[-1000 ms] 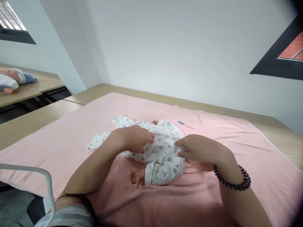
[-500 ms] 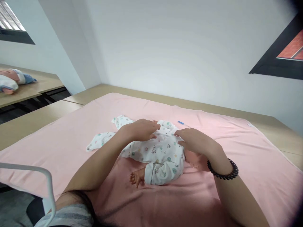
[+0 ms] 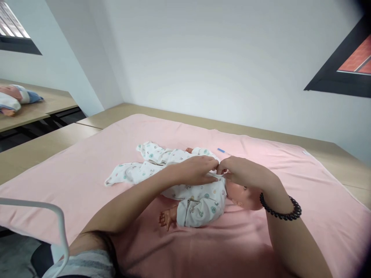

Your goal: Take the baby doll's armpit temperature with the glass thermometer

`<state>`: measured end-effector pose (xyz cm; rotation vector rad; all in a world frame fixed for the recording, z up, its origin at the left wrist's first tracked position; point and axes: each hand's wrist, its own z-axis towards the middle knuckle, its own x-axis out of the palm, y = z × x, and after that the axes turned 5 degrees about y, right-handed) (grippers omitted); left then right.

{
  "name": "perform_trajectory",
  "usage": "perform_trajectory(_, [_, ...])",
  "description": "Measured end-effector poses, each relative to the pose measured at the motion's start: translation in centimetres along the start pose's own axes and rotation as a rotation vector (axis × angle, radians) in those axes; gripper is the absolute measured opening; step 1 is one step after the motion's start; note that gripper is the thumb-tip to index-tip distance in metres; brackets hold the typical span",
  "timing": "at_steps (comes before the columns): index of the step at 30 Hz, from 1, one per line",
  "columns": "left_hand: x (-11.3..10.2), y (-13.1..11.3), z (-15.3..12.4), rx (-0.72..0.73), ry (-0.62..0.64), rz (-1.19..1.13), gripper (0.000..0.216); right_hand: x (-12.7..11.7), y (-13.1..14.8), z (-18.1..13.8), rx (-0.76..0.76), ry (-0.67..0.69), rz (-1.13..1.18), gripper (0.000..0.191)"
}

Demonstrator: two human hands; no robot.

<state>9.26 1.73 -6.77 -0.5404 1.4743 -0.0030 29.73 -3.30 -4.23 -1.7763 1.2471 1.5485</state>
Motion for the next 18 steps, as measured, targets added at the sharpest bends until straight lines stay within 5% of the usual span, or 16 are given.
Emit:
perform_trajectory(7, [3.5, 1.6, 2.3, -0.007, -0.107, -0.341, 0.029, -0.1, -0.3, 0.1, -0.004, 0.023, 0.049, 0.019])
perform_trajectory(18, [4.4, 2.5, 3.0, 0.011, -0.124, -0.419, 0.008, 0.9, 0.5, 1.0, 0.132, -0.016, -0.161, 0.02])
